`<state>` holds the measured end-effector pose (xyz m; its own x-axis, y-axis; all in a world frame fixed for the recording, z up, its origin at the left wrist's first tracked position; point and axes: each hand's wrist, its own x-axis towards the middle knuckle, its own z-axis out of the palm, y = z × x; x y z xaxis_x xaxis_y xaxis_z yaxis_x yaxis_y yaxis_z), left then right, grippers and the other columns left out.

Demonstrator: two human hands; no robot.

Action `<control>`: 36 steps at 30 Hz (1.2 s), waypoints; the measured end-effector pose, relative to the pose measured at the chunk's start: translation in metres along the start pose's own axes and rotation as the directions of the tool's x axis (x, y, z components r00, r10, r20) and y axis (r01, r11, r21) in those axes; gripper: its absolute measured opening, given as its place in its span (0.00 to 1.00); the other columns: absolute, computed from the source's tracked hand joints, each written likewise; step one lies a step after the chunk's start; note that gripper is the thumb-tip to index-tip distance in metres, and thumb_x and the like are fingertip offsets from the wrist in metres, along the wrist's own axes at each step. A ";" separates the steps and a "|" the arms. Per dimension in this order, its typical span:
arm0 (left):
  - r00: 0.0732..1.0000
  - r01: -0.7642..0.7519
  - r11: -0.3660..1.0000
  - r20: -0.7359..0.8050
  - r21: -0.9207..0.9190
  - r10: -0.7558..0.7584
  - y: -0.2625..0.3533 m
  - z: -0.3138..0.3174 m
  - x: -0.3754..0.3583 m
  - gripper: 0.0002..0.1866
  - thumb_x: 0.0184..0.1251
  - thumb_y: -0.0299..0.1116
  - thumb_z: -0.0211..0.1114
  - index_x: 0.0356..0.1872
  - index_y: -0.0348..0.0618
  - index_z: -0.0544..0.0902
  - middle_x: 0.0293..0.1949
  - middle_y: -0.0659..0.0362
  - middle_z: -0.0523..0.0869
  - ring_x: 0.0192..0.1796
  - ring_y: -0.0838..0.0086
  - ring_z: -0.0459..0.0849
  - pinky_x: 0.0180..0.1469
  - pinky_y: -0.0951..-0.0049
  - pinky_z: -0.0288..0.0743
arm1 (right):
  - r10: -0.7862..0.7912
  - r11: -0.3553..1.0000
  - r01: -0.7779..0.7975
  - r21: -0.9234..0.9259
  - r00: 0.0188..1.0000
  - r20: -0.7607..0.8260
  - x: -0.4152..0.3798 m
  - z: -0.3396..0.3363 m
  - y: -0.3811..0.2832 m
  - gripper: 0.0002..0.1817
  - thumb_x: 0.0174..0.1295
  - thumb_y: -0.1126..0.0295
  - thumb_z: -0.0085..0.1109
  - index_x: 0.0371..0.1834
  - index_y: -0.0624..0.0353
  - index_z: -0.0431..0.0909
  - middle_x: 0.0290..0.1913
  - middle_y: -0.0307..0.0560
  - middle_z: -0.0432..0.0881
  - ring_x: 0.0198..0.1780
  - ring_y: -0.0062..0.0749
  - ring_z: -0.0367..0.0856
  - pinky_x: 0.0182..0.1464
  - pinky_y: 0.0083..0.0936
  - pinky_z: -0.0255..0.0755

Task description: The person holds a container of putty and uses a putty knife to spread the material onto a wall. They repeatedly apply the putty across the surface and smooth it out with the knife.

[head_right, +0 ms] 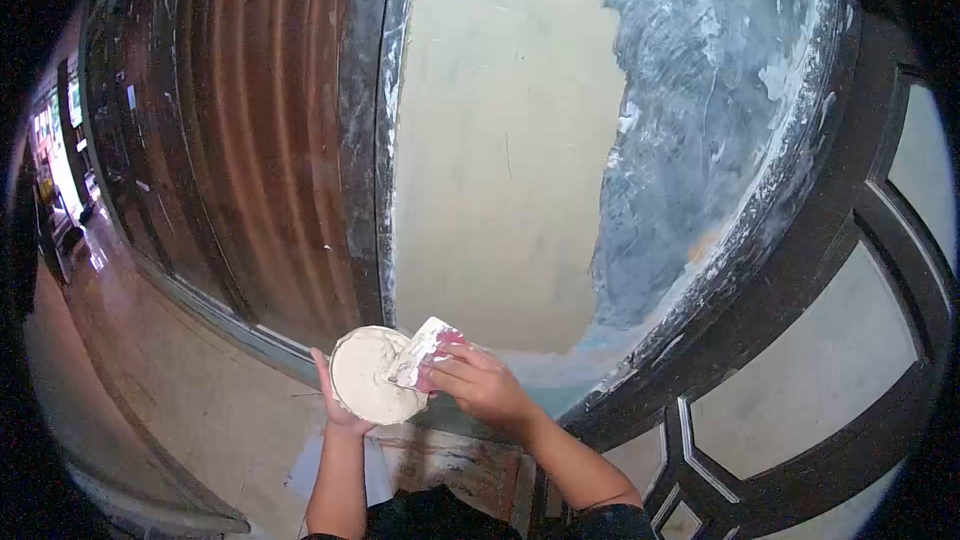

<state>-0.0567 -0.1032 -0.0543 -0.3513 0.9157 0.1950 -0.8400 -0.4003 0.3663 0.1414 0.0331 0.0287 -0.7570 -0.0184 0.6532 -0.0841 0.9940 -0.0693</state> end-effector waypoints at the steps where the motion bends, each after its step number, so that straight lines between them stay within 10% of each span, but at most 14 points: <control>1: 0.999 0.033 0.999 -0.023 -0.014 -0.034 0.000 0.003 0.000 0.58 0.69 0.84 0.36 0.77 0.37 0.69 0.74 0.42 0.75 0.72 0.46 0.77 0.76 0.42 0.69 | 0.010 1.000 -0.010 0.006 1.000 0.010 0.001 -0.002 -0.002 0.22 0.49 0.79 0.68 0.52 0.55 0.88 0.53 0.43 0.90 0.63 0.46 0.85 0.63 0.45 0.80; 13: 0.992 0.123 0.992 0.014 -0.037 -0.123 -0.024 -0.001 0.009 0.62 0.64 0.88 0.36 0.79 0.39 0.66 0.75 0.39 0.73 0.71 0.38 0.77 0.69 0.25 0.70 | 0.083 0.992 -0.095 -0.080 0.986 -0.141 -0.014 -0.016 0.011 0.11 0.57 0.77 0.67 0.42 0.51 0.91 0.43 0.43 0.92 0.47 0.39 0.91 0.50 0.36 0.84; 19: 0.990 0.126 0.987 0.071 -0.099 -0.119 -0.022 0.000 0.011 0.63 0.59 0.91 0.39 0.78 0.42 0.66 0.73 0.38 0.73 0.68 0.30 0.77 0.62 0.11 0.67 | 0.455 0.852 -0.522 -0.045 0.780 -0.430 -0.046 -0.106 0.060 0.08 0.61 0.81 0.64 0.40 0.63 0.89 0.40 0.55 0.91 0.43 0.50 0.91 0.47 0.39 0.82; 29: 1.000 -0.020 0.995 -0.023 -0.097 0.018 -0.014 -0.004 0.007 0.65 0.56 0.92 0.41 0.79 0.42 0.65 0.71 0.34 0.74 0.64 0.25 0.78 0.59 0.13 0.71 | 0.788 0.566 -0.753 -0.335 0.613 -0.047 -0.226 -0.067 0.155 0.08 0.69 0.70 0.60 0.43 0.54 0.88 0.44 0.53 0.89 0.48 0.58 0.85 0.48 0.51 0.79; 36: 0.989 -0.087 0.962 -0.136 -0.259 0.053 -0.030 0.012 0.002 0.68 0.51 0.95 0.40 0.80 0.46 0.63 0.69 0.31 0.74 0.55 0.14 0.79 0.48 0.19 0.80 | 0.777 0.536 -0.770 -0.347 0.610 -0.152 -0.245 -0.045 0.179 0.08 0.68 0.68 0.62 0.42 0.55 0.89 0.43 0.53 0.89 0.47 0.58 0.86 0.50 0.51 0.79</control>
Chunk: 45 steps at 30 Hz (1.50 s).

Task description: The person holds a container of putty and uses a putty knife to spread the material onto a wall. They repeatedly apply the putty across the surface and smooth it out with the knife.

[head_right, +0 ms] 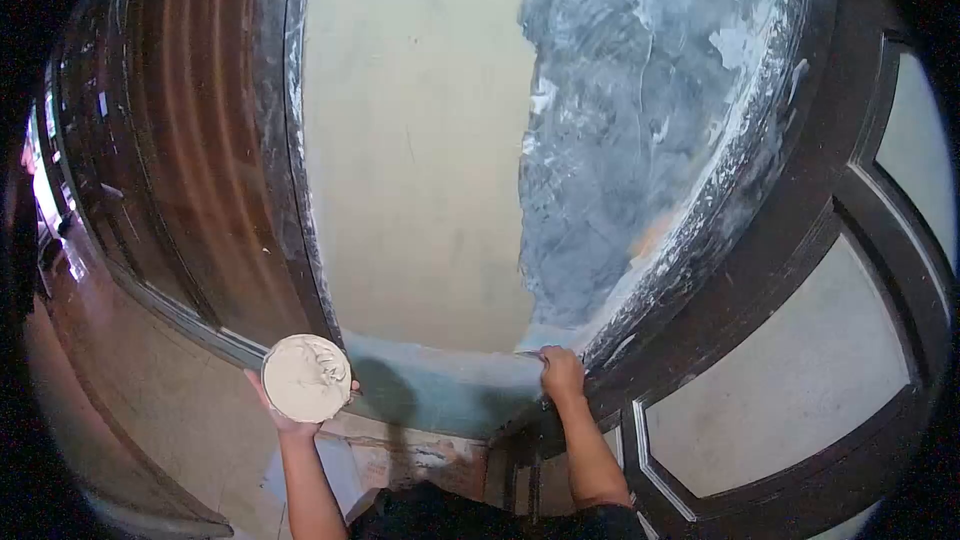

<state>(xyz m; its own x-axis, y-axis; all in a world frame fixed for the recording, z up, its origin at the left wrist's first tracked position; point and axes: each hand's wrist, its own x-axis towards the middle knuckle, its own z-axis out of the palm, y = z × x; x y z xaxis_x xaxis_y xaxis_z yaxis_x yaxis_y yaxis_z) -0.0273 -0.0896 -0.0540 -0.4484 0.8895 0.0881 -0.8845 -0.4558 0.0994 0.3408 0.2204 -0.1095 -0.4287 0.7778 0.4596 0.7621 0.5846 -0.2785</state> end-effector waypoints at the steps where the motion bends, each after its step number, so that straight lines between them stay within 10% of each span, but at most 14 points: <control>1: 1.000 0.003 1.000 -0.002 0.002 -0.003 -0.005 -0.006 -0.001 0.68 0.51 0.95 0.40 0.80 0.46 0.63 0.69 0.31 0.74 0.55 0.14 0.79 0.48 0.19 0.80 | 0.025 0.999 -0.025 -0.027 1.000 0.007 -0.003 -0.001 0.000 0.08 0.68 0.68 0.61 0.42 0.56 0.89 0.43 0.53 0.89 0.47 0.58 0.86 0.50 0.51 0.79; 23: 1.000 -0.016 0.998 0.017 0.061 0.015 -0.006 -0.012 -0.010 0.66 0.54 0.93 0.41 0.79 0.45 0.65 0.71 0.35 0.74 0.61 0.21 0.78 0.54 0.15 0.75 | 0.033 0.999 -0.031 0.013 0.970 -0.242 -0.023 0.005 -0.019 0.09 0.62 0.74 0.58 0.41 0.52 0.86 0.42 0.46 0.88 0.46 0.55 0.83 0.48 0.53 0.77; 27: 0.999 0.010 0.999 0.037 0.048 -0.012 0.007 -0.011 -0.016 0.64 0.56 0.92 0.41 0.79 0.45 0.65 0.74 0.37 0.71 0.63 0.24 0.78 0.57 0.11 0.71 | 0.083 0.987 -0.081 -0.141 0.996 0.011 -0.007 0.012 -0.021 0.09 0.61 0.75 0.62 0.42 0.51 0.87 0.42 0.46 0.88 0.47 0.54 0.83 0.47 0.53 0.77; 30: 0.999 -0.029 0.996 0.024 0.088 0.027 0.012 -0.003 -0.026 0.64 0.57 0.92 0.40 0.79 0.44 0.65 0.73 0.38 0.73 0.63 0.26 0.79 0.58 0.11 0.71 | 0.033 0.999 -0.040 -0.023 0.965 -0.261 0.003 -0.009 -0.033 0.09 0.62 0.74 0.62 0.43 0.51 0.88 0.42 0.48 0.87 0.46 0.55 0.83 0.47 0.52 0.77; 37: 0.998 -0.042 0.987 -0.035 0.152 0.048 0.026 -0.006 -0.046 0.64 0.57 0.91 0.40 0.79 0.44 0.66 0.72 0.38 0.74 0.65 0.30 0.79 0.58 0.11 0.71 | 0.102 0.984 -0.111 -0.138 0.992 -0.069 -0.020 0.025 -0.023 0.06 0.60 0.73 0.69 0.40 0.54 0.86 0.40 0.50 0.87 0.46 0.58 0.83 0.47 0.51 0.76; 40: 0.999 -0.051 0.974 0.006 0.221 0.051 0.030 -0.006 -0.049 0.62 0.59 0.90 0.40 0.79 0.45 0.66 0.73 0.40 0.74 0.66 0.31 0.78 0.59 0.12 0.71 | 0.060 0.998 -0.043 0.054 0.934 -0.354 -0.002 0.010 -0.030 0.13 0.56 0.82 0.60 0.40 0.54 0.88 0.42 0.50 0.88 0.48 0.54 0.83 0.49 0.50 0.77; 45: 0.997 -0.066 0.977 -0.030 0.203 0.073 0.034 0.000 -0.058 0.60 0.62 0.89 0.40 0.78 0.45 0.68 0.72 0.40 0.75 0.66 0.32 0.79 0.58 0.12 0.72 | 0.030 1.000 -0.026 0.017 0.962 -0.271 -0.033 0.030 -0.028 0.13 0.58 0.80 0.59 0.42 0.54 0.89 0.42 0.50 0.89 0.48 0.55 0.83 0.52 0.48 0.77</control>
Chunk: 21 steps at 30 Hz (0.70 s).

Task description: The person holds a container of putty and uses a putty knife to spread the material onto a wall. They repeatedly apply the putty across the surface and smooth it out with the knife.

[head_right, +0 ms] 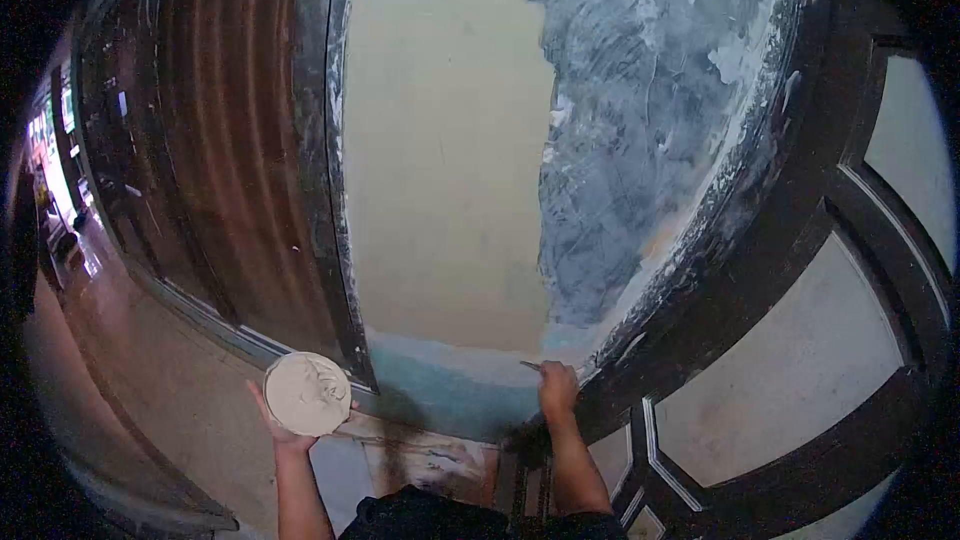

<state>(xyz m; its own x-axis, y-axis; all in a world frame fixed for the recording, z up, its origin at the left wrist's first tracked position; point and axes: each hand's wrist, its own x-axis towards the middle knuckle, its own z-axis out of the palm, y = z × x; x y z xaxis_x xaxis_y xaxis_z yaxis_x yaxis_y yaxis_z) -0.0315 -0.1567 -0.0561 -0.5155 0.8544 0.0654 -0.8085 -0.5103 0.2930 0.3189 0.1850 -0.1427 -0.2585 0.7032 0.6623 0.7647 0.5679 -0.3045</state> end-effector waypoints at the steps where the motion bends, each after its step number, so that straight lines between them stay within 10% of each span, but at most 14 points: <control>1: 0.999 0.003 0.999 0.040 0.044 -0.005 0.003 -0.003 0.001 0.60 0.62 0.89 0.40 0.78 0.45 0.68 0.73 0.40 0.74 0.66 0.33 0.79 0.58 0.12 0.72 | 0.047 0.998 -0.041 -0.051 0.992 0.115 0.003 0.009 0.005 0.13 0.58 0.80 0.59 0.42 0.54 0.89 0.43 0.50 0.89 0.48 0.55 0.83 0.53 0.48 0.77; 10: 0.997 0.031 0.986 -0.061 -0.165 -0.041 0.014 -0.014 -0.003 0.62 0.59 0.91 0.38 0.79 0.47 0.66 0.74 0.41 0.72 0.68 0.30 0.76 0.60 0.11 0.68 | -0.026 1.000 0.026 -0.002 1.000 -0.007 -0.007 0.002 0.011 0.07 0.60 0.72 0.69 0.42 0.54 0.88 0.41 0.50 0.88 0.47 0.55 0.83 0.51 0.48 0.75; 21: 0.994 0.035 0.993 0.097 0.116 -0.046 0.010 -0.020 -0.010 0.61 0.60 0.90 0.41 0.80 0.49 0.65 0.77 0.43 0.70 0.70 0.32 0.75 0.60 0.08 0.65 | -0.015 1.000 0.016 0.010 0.998 -0.063 -0.007 0.007 -0.003 0.09 0.58 0.78 0.65 0.41 0.55 0.88 0.42 0.46 0.88 0.47 0.54 0.81 0.52 0.46 0.76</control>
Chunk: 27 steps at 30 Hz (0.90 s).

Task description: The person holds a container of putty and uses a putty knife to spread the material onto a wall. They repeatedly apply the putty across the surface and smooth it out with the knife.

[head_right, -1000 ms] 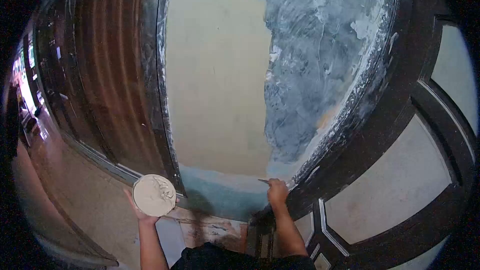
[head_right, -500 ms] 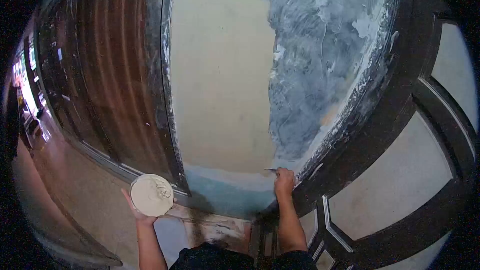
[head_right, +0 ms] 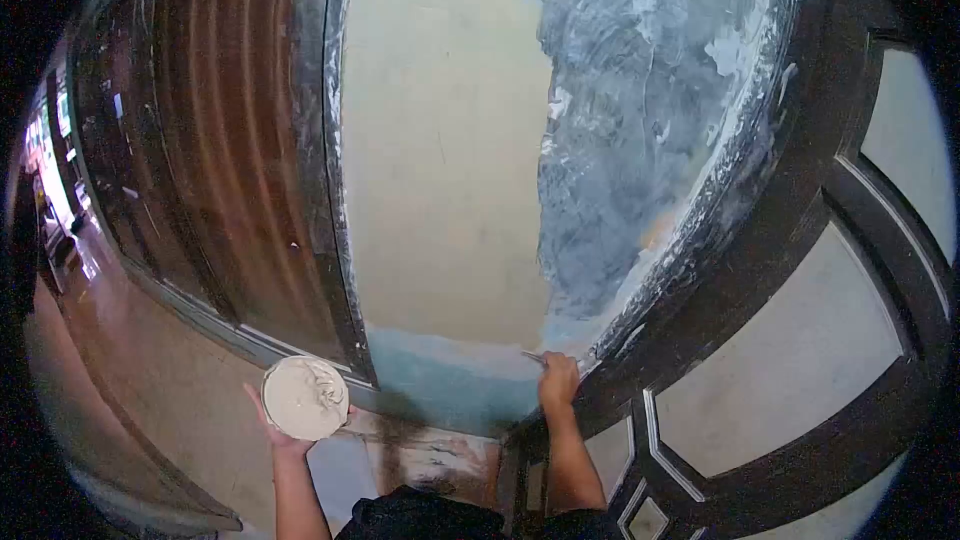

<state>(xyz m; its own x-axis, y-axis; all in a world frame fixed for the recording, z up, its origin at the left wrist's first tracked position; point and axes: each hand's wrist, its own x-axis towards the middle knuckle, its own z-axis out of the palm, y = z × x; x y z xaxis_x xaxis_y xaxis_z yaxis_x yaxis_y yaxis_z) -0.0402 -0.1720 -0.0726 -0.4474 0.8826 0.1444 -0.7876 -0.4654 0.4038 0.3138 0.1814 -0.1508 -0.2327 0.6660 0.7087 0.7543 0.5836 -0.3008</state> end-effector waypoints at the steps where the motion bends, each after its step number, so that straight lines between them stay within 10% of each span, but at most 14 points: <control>1: 1.000 -0.008 1.000 -0.002 -0.002 0.008 0.000 -0.001 -0.002 0.61 0.60 0.90 0.41 0.80 0.49 0.65 0.77 0.43 0.70 0.70 0.32 0.75 0.60 0.08 0.65 | 0.020 1.000 -0.020 0.004 0.996 0.084 -0.004 0.006 0.000 0.09 0.58 0.77 0.64 0.40 0.55 0.88 0.41 0.46 0.88 0.47 0.54 0.81 0.51 0.46 0.76; 7: 0.995 -0.008 0.996 -0.104 -0.091 -0.001 0.003 0.003 -0.001 0.61 0.60 0.90 0.40 0.80 0.48 0.65 0.76 0.42 0.71 0.70 0.33 0.75 0.60 0.09 0.66 | -0.054 0.998 0.056 0.008 0.988 -0.147 0.050 -0.022 -0.008 0.09 0.56 0.79 0.67 0.40 0.57 0.86 0.39 0.50 0.86 0.45 0.56 0.80 0.49 0.47 0.74; 14: 0.994 -0.009 0.998 -0.108 -0.058 0.003 0.003 0.001 -0.007 0.61 0.59 0.90 0.41 0.80 0.47 0.65 0.74 0.41 0.73 0.68 0.32 0.77 0.59 0.09 0.68 | 0.012 1.000 -0.017 0.020 0.974 0.224 0.014 0.008 0.013 0.08 0.58 0.79 0.63 0.40 0.58 0.86 0.43 0.50 0.87 0.49 0.56 0.80 0.53 0.48 0.74; 18: 0.999 0.050 0.998 0.010 -0.035 -0.050 0.002 0.020 0.003 0.64 0.57 0.91 0.40 0.81 0.47 0.64 0.77 0.42 0.70 0.72 0.34 0.73 0.64 0.09 0.63 | -0.031 0.993 0.042 0.112 0.995 -0.099 0.058 -0.016 0.003 0.06 0.63 0.72 0.65 0.41 0.58 0.87 0.42 0.52 0.88 0.46 0.55 0.83 0.51 0.45 0.76; 22: 0.991 0.123 0.989 0.064 -0.086 -0.118 -0.012 0.045 0.020 0.63 0.59 0.91 0.39 0.79 0.45 0.66 0.74 0.41 0.73 0.71 0.33 0.75 0.64 0.11 0.65 | -0.040 0.981 0.041 0.187 0.999 -0.010 0.077 -0.096 -0.076 0.11 0.58 0.84 0.63 0.42 0.61 0.87 0.40 0.53 0.88 0.47 0.54 0.84 0.52 0.42 0.78; 27: 0.966 0.224 0.971 0.153 -0.085 -0.210 -0.030 0.073 0.036 0.63 0.60 0.90 0.36 0.78 0.42 0.66 0.72 0.40 0.75 0.67 0.32 0.78 0.64 0.16 0.71 | -0.523 0.744 0.487 0.457 0.851 -0.056 0.073 -0.150 -0.179 0.20 0.48 0.88 0.63 0.44 0.59 0.89 0.44 0.48 0.89 0.53 0.49 0.85 0.59 0.44 0.79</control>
<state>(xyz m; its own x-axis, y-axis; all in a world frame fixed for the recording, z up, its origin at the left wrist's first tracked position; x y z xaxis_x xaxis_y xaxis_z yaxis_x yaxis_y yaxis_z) -0.0017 -0.1218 -0.0137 -0.2020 0.9601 0.1934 -0.9011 -0.2596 0.3472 0.2537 0.0563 0.0504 -0.5580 0.2358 0.7956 0.1677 0.9710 -0.1702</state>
